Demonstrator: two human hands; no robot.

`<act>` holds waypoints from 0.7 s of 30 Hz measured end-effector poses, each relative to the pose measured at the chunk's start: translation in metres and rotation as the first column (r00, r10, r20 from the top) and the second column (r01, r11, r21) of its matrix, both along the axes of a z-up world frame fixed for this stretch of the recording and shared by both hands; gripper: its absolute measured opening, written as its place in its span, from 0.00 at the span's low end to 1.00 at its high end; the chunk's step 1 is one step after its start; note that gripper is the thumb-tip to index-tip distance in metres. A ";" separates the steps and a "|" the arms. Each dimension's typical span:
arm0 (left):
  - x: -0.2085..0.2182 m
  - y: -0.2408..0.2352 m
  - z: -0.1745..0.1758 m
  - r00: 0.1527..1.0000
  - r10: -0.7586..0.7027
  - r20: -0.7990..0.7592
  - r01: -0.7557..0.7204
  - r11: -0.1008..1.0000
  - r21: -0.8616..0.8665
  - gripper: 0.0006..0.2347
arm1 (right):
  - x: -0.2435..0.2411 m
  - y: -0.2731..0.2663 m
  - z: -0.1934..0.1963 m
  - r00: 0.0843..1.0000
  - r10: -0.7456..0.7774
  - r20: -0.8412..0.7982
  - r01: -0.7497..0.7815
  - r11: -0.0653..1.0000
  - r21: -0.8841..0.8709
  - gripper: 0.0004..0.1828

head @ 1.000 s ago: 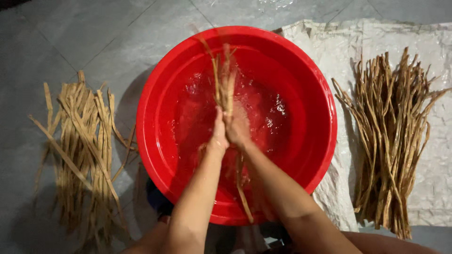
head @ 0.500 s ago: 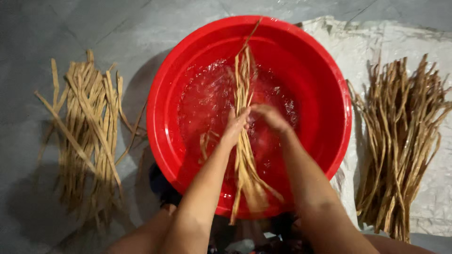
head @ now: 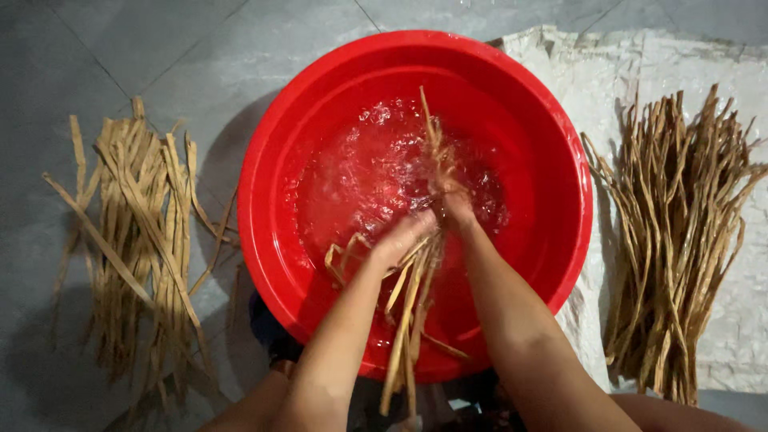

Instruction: The person sits on the floor and repeatedly submerges bundles of dried sticks into a red basin of water. They agitate the sticks by hand, then lift them out and place them on a white sack to drain before repeating the process with new bundles.

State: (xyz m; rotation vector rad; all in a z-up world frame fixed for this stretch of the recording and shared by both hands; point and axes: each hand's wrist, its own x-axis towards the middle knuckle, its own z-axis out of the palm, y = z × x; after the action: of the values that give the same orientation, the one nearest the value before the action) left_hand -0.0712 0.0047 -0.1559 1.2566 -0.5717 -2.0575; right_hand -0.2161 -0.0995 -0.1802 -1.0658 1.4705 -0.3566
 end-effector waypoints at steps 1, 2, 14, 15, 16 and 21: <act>0.005 -0.010 0.005 0.994 0.078 -0.070 -0.078 0.997 0.009 0.40 | -0.001 0.003 -0.001 1.000 -0.025 -0.016 0.025 1.000 0.001 0.26; 0.008 -0.013 0.010 0.992 0.121 -0.040 -0.117 0.989 0.091 0.41 | 0.001 0.014 0.001 0.998 -0.045 -0.035 0.045 0.999 0.007 0.26; 0.016 -0.032 0.031 0.345 -0.154 0.926 0.300 0.953 0.047 0.39 | 0.108 0.040 0.132 0.981 0.074 -0.181 -0.093 0.990 -0.104 0.33; 0.015 -0.034 0.024 0.553 -0.120 0.825 0.250 0.968 -0.026 0.38 | 0.098 0.033 0.132 0.972 0.036 -0.230 -0.052 0.997 -0.062 0.33; 0.009 -0.035 0.017 0.613 -0.107 0.783 0.234 0.971 -0.050 0.37 | 0.089 0.025 0.131 0.962 -0.006 -0.272 -0.010 0.998 -0.057 0.32; -0.012 -0.033 -0.004 -0.478 -0.046 0.877 0.555 0.759 0.342 0.34 | 0.101 0.057 0.099 0.988 0.054 -0.146 -0.092 0.959 -0.268 0.30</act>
State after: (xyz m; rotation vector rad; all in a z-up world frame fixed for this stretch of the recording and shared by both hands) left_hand -0.0831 -0.0284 -0.1602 2.6548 -2.2855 -0.2245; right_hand -0.1151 -0.0429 -0.0813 -1.3867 1.5282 -0.4506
